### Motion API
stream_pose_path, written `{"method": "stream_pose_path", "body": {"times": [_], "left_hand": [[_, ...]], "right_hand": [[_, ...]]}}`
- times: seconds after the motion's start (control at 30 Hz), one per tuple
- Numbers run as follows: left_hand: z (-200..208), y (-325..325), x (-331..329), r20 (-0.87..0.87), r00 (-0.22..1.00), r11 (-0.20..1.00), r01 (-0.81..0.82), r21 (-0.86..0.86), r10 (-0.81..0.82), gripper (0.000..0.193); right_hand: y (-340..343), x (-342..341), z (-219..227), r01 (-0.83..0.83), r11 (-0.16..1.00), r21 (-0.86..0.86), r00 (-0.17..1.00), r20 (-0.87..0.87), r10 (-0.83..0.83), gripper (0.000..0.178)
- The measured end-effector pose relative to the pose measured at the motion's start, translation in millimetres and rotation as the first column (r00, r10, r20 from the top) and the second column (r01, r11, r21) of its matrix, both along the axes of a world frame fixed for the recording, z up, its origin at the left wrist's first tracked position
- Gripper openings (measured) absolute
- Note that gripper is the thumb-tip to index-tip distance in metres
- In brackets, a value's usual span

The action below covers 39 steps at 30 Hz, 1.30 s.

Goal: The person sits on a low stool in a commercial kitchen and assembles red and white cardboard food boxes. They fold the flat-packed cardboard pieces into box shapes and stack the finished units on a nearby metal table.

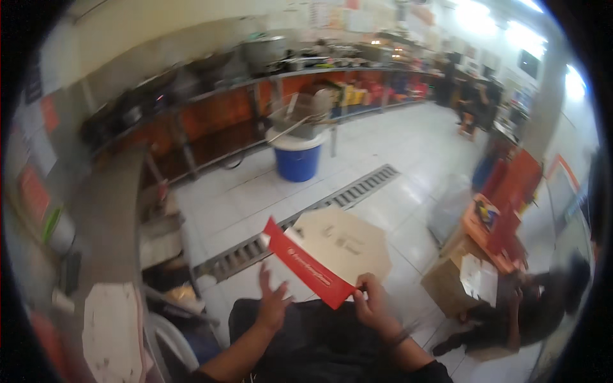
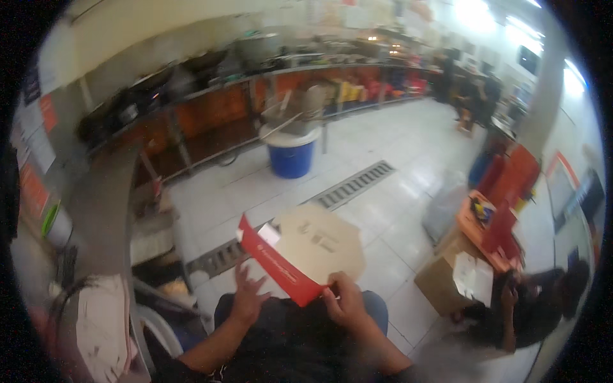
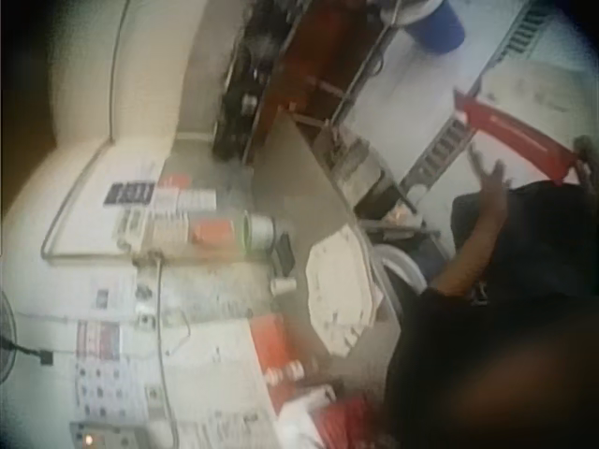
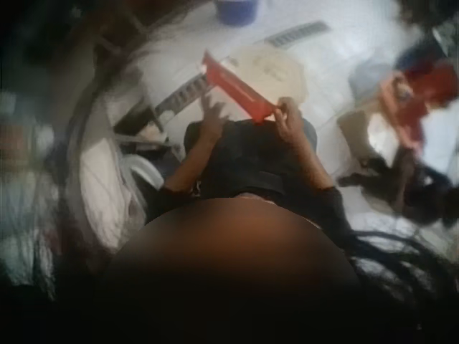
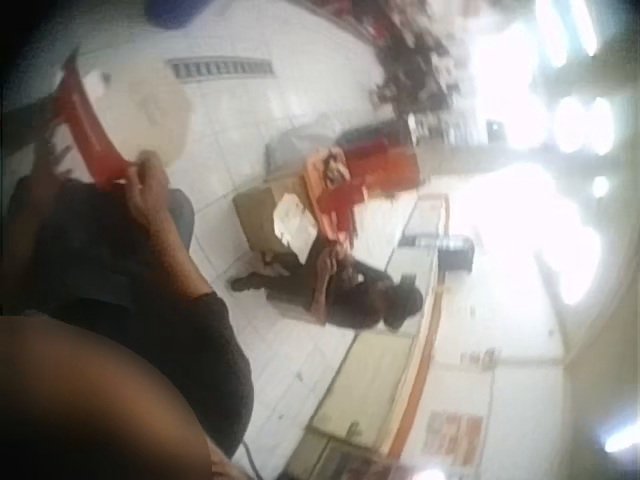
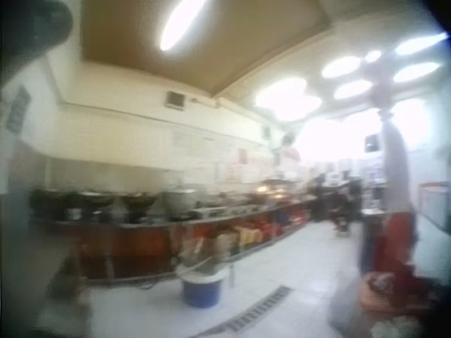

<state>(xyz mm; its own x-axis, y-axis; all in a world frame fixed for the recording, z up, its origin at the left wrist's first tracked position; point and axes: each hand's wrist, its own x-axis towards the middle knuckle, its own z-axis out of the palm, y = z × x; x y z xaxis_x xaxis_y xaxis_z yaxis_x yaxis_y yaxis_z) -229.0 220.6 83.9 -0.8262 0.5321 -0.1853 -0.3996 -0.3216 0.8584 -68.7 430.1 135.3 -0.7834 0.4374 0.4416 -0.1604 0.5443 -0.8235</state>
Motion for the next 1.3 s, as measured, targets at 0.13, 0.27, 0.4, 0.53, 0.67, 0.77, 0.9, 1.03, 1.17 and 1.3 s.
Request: {"method": "stream_pose_path", "body": {"times": [0.13,0.27,0.4,0.53,0.67,0.77,0.9,1.03,1.17,1.3], "left_hand": [[10,-1,-4,-0.156,0.985,0.921,0.130,0.367,-0.077,0.100],[13,-11,-17,-0.154,0.988,0.921,0.090,0.378,-0.034,0.097],[14,-22,-20,-0.310,0.945,0.967,0.172,0.188,-0.107,0.102],[39,-21,-10,-0.601,0.793,0.984,0.166,0.061,-0.096,0.113],[59,-15,5,-0.836,0.484,0.956,0.250,-0.151,-0.259,0.124],[57,-4,22,-0.798,0.519,0.909,0.407,-0.085,-0.307,0.118],[61,-12,17,-0.792,0.412,0.859,0.444,-0.256,-0.450,0.108],[68,-18,11,-0.766,0.406,0.861,0.328,-0.388,-0.499,0.101],[74,-23,10,-0.827,0.420,0.893,-0.078,-0.444,-0.374,0.100],[66,-17,0,-0.887,0.414,0.888,-0.301,-0.347,-0.206,0.103]], "right_hand": [[-2,4,7,-0.184,0.956,0.227,0.983,0.033,0.181,0.027],[5,2,0,-0.278,0.924,0.261,0.957,-0.010,0.291,0.030],[-8,-3,-8,-0.148,0.977,0.155,0.987,-0.042,0.156,0.031],[-13,4,-5,-0.016,0.993,0.114,0.992,0.128,0.001,0.029],[-23,-29,40,-0.035,0.975,0.217,0.996,-0.070,0.051,0.024],[-22,-50,45,-0.047,0.992,0.121,0.999,-0.016,0.049,0.024],[-19,-63,48,-0.032,0.993,-0.111,0.988,0.147,0.049,0.021],[-12,-65,33,-0.147,0.895,-0.421,0.962,0.150,0.229,0.026],[-21,-46,34,-0.363,0.634,-0.683,0.913,-0.125,0.389,0.036],[-44,-23,39,-0.432,0.783,-0.447,0.887,-0.052,0.460,0.045]]}}
